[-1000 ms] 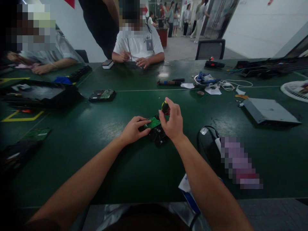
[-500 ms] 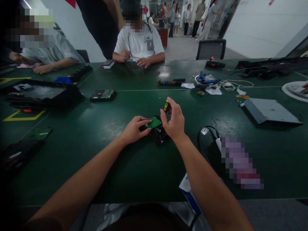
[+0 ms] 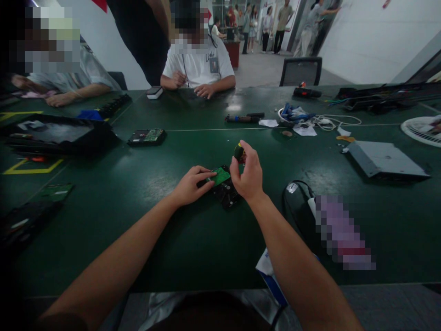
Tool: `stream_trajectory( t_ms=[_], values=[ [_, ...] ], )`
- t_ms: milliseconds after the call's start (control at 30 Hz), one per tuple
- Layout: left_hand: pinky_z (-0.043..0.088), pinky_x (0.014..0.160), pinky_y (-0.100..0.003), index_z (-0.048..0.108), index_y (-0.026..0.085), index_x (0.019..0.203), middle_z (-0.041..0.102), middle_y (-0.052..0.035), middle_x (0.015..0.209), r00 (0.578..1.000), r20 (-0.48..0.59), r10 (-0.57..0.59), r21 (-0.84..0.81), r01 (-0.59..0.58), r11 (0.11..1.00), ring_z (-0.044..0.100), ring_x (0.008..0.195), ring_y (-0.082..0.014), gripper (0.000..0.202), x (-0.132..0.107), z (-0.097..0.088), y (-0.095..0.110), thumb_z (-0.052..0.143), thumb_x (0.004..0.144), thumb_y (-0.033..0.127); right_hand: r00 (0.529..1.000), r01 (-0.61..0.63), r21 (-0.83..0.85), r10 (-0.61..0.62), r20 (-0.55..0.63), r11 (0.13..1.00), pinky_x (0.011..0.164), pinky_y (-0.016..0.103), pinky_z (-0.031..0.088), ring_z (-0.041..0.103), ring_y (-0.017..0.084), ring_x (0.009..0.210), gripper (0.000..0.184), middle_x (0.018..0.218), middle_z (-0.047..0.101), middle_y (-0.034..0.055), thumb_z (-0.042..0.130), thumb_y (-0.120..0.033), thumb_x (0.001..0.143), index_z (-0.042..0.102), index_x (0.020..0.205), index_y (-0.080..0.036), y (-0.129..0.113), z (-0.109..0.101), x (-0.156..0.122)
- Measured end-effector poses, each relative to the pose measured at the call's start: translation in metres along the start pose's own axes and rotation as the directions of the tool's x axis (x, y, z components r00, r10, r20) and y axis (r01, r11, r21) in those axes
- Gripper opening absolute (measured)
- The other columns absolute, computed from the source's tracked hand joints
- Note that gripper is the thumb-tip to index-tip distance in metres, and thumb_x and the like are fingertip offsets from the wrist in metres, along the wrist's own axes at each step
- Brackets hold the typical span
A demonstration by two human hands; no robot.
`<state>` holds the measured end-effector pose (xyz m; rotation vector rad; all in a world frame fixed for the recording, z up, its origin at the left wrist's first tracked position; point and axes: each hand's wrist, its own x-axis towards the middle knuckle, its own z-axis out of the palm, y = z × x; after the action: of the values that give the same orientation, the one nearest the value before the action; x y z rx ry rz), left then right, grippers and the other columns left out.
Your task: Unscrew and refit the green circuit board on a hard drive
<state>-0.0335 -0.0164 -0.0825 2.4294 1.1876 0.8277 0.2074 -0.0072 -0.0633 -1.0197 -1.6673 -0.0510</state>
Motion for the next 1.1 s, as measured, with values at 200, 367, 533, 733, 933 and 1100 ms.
stream_trajectory(
  t_ms=[200, 367, 533, 733, 933, 1100],
  values=[
    [0.053, 0.102, -0.050, 0.072, 0.028, 0.133, 0.067, -0.0099, 0.122, 0.999, -0.006, -0.037, -0.055, 0.037, 0.998, 0.062, 0.116, -0.0271, 0.038, 0.001, 0.001, -0.001, 0.067, 0.096, 0.035, 1.000, 0.000, -0.025, 0.000, -0.026, 1.000, 0.082, 0.048, 0.067, 0.070, 0.025, 0.097, 0.062, 0.137, 0.059, 0.0119, 0.059, -0.033, 0.099, 0.035, 0.156, -0.031, 0.003, 0.001, -0.001],
    [0.052, 0.105, -0.049, 0.072, 0.028, 0.131, 0.066, -0.0098, 0.127, 0.999, 0.001, -0.050, -0.080, 0.050, 0.996, 0.062, 0.120, -0.0269, 0.037, 0.001, 0.000, -0.003, 0.068, 0.095, 0.034, 0.999, 0.031, -0.043, -0.031, -0.010, 0.999, 0.079, 0.048, 0.068, 0.068, 0.026, 0.101, 0.063, 0.135, 0.060, 0.0117, 0.062, -0.035, 0.098, 0.037, 0.155, -0.032, 0.002, -0.001, 0.000],
    [0.051, 0.108, -0.049, 0.072, 0.025, 0.130, 0.066, -0.0109, 0.132, 1.000, -0.028, -0.012, -0.043, 0.011, 0.999, 0.061, 0.125, -0.0271, 0.036, 0.001, 0.002, 0.000, 0.067, 0.096, 0.033, 1.000, 0.011, -0.040, -0.012, -0.010, 0.999, 0.079, 0.048, 0.068, 0.069, 0.025, 0.097, 0.062, 0.135, 0.060, 0.0122, 0.059, -0.033, 0.099, 0.036, 0.157, -0.031, 0.001, -0.001, -0.001],
    [0.053, 0.107, -0.049, 0.073, 0.023, 0.131, 0.069, -0.0118, 0.131, 0.999, -0.030, 0.017, 0.008, -0.016, 1.000, 0.064, 0.123, -0.0275, 0.037, 0.001, 0.002, 0.004, 0.067, 0.097, 0.036, 1.000, -0.012, 0.001, 0.012, 0.015, 1.000, 0.085, 0.047, 0.067, 0.073, 0.025, 0.100, 0.066, 0.140, 0.060, 0.0122, 0.057, -0.033, 0.100, 0.031, 0.160, -0.032, 0.001, 0.000, -0.002],
    [0.054, 0.106, -0.048, 0.072, 0.023, 0.130, 0.070, -0.0109, 0.130, 0.999, -0.036, -0.010, -0.004, 0.010, 1.000, 0.066, 0.120, -0.0268, 0.040, 0.001, 0.003, 0.004, 0.071, 0.094, 0.039, 1.000, -0.015, -0.016, 0.015, 0.012, 1.000, 0.080, 0.044, 0.067, 0.072, 0.023, 0.092, 0.067, 0.138, 0.061, 0.0117, 0.058, -0.036, 0.101, 0.030, 0.161, -0.032, 0.002, 0.001, -0.003],
    [0.055, 0.106, -0.045, 0.067, 0.019, 0.138, 0.069, -0.0129, 0.132, 1.000, -0.024, -0.019, 0.033, 0.019, 0.999, 0.066, 0.121, -0.0271, 0.047, 0.002, 0.003, 0.008, 0.069, 0.095, 0.039, 1.000, -0.005, -0.086, 0.005, 0.000, 0.996, 0.075, 0.044, 0.067, 0.068, 0.022, 0.087, 0.067, 0.134, 0.063, 0.0115, 0.062, -0.043, 0.099, 0.036, 0.159, -0.031, 0.000, -0.001, -0.001]
  ],
)
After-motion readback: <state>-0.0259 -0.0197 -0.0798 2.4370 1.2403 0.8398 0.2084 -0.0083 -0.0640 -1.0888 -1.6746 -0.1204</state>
